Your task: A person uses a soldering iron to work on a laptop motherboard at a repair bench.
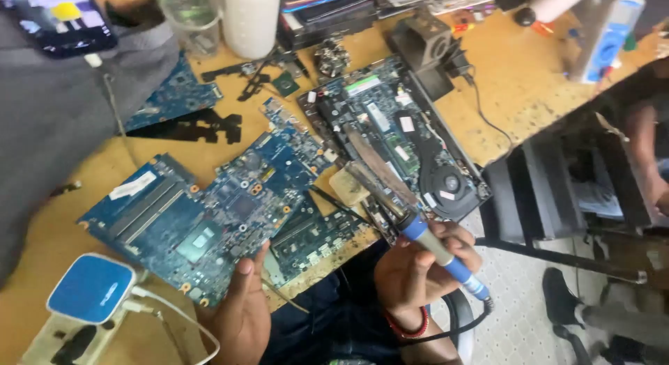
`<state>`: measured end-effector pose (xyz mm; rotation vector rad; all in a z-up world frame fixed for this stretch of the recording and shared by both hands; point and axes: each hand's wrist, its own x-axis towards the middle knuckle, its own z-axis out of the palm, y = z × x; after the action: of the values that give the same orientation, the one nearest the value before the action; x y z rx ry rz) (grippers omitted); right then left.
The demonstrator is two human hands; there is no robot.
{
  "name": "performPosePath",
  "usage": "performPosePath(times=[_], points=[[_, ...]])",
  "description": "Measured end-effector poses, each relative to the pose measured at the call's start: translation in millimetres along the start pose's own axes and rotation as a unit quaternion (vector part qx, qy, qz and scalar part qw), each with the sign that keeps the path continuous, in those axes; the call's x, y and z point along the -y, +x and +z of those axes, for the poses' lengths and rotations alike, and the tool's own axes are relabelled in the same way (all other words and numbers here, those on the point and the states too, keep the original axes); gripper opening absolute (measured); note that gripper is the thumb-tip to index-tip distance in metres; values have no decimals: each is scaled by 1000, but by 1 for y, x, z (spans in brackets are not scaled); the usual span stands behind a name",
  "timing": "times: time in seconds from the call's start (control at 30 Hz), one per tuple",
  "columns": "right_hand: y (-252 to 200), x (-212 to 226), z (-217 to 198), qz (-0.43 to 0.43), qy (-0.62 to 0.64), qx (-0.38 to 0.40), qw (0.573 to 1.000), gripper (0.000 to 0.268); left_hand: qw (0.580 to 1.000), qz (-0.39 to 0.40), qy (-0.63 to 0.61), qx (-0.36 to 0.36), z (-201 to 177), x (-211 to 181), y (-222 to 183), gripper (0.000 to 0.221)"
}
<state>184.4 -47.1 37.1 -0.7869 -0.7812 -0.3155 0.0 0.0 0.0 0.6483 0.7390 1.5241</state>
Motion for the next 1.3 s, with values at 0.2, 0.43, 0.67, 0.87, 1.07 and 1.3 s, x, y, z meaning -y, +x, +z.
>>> performPosePath(times=[0.2,0.43,0.67,0.87,1.07,1.3], points=[[94,38,-12,-95,-117,-23,988,20,999,-19,-4,-39,-33,31,-10,85],[179,14,-37,-59,-154,30,986,30,997,17,-20,73,-58,62,-2,15],[216,-61,-40,94,-154,41,983,24,976,93,7,199,-81,77,0,21],[207,-97,-28,129,-170,64,975,32,997,-83,-2,-10,-36,44,3,32],[209,-101,-22,250,-189,188,931,28,915,-369,49,-154,-2,34,20,86],[224,-125,-87,-118,-473,557,673,38,988,-94,89,-80,23,-36,3,114]])
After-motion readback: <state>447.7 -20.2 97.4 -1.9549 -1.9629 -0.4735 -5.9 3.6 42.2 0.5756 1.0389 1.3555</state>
